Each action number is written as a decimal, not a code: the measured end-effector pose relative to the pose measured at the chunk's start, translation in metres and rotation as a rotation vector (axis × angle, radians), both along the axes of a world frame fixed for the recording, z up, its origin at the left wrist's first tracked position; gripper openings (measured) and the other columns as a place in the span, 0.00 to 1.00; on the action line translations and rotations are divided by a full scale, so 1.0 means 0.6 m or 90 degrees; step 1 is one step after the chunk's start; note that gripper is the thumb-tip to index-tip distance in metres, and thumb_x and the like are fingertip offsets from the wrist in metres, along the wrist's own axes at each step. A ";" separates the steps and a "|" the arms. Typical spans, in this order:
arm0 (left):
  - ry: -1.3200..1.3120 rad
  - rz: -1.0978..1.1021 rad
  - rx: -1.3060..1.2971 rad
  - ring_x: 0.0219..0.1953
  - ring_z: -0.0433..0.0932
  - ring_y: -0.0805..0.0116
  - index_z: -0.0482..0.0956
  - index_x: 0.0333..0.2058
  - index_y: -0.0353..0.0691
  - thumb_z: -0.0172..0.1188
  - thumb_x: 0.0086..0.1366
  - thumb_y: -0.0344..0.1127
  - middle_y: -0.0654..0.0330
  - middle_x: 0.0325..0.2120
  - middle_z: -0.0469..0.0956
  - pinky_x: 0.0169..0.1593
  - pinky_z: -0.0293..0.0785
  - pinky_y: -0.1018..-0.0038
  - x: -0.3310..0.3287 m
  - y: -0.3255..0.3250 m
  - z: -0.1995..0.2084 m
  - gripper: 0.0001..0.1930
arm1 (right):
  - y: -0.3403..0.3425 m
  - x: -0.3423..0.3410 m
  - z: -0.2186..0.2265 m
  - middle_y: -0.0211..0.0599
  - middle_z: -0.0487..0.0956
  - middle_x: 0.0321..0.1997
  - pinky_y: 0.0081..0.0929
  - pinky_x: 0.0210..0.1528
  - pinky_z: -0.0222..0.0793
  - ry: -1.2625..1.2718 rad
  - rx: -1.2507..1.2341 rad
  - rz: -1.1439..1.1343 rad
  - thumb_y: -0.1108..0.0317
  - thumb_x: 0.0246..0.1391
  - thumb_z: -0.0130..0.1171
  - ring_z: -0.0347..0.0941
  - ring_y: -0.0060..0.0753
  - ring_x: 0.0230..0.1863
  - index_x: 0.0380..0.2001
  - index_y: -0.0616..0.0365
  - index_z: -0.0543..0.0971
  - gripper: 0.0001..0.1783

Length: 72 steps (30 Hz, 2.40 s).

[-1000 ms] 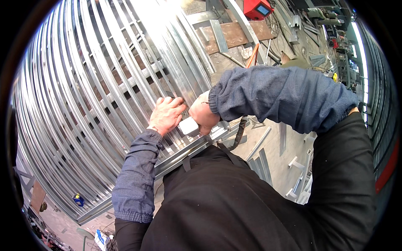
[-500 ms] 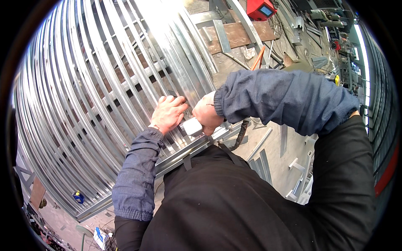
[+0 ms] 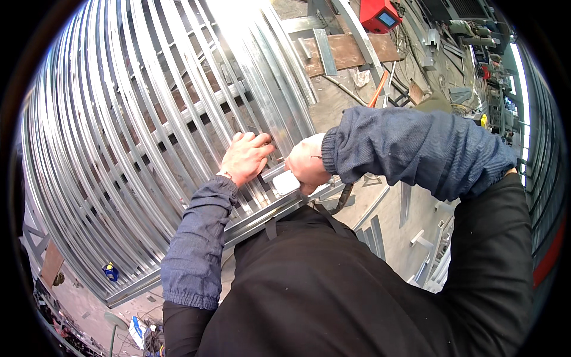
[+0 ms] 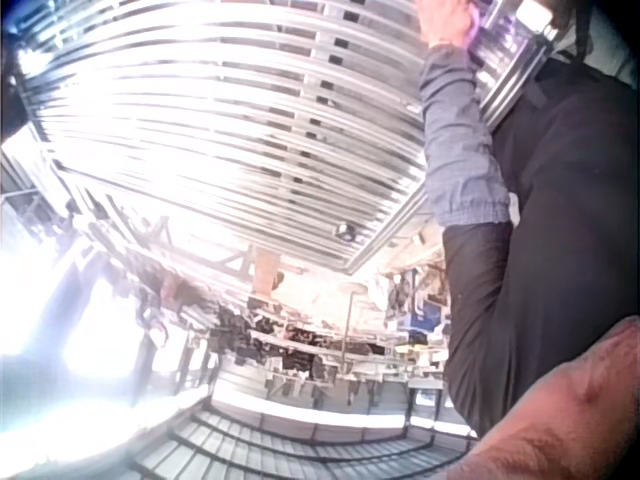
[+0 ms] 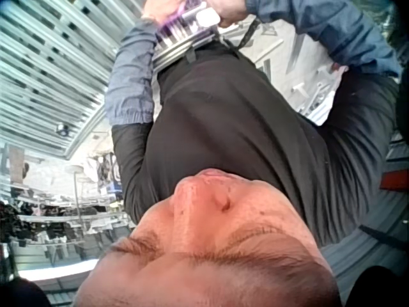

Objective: The person uses a pneumatic rivet gun to fasten metal bars to a large metal frame. They repeatedly position the tool and fire it at multiple points along the frame's edge, then flip the frame to continue working on the opposite side.

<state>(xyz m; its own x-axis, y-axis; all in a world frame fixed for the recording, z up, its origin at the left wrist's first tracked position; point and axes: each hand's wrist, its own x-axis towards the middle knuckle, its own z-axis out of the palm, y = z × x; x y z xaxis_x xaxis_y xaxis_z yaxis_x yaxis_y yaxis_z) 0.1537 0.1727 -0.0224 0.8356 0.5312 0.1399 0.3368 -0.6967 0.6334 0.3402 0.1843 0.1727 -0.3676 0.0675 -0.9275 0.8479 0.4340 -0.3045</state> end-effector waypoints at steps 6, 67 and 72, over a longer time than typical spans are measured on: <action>0.004 0.008 0.003 0.49 0.75 0.65 0.87 0.44 0.52 0.65 0.63 0.38 0.69 0.48 0.78 0.57 0.68 0.64 0.000 -0.001 0.000 0.10 | -0.010 0.002 0.009 0.45 0.88 0.36 0.44 0.45 0.84 0.004 -0.013 -0.002 0.50 0.54 0.72 0.87 0.51 0.40 0.55 0.53 0.83 0.29; -0.008 0.027 -0.028 0.49 0.77 0.62 0.88 0.45 0.52 0.63 0.63 0.36 0.68 0.49 0.79 0.57 0.69 0.61 0.000 -0.001 -0.008 0.13 | 0.042 -0.015 0.002 0.50 0.88 0.38 0.45 0.47 0.81 -0.064 -0.063 -0.058 0.48 0.55 0.69 0.86 0.54 0.42 0.46 0.56 0.86 0.24; 0.000 0.024 -0.039 0.50 0.77 0.62 0.88 0.45 0.52 0.63 0.63 0.36 0.68 0.50 0.79 0.56 0.70 0.61 0.001 -0.001 -0.007 0.13 | 0.044 -0.020 -0.001 0.49 0.88 0.38 0.45 0.47 0.81 -0.085 -0.060 -0.049 0.47 0.55 0.70 0.86 0.53 0.42 0.46 0.56 0.86 0.25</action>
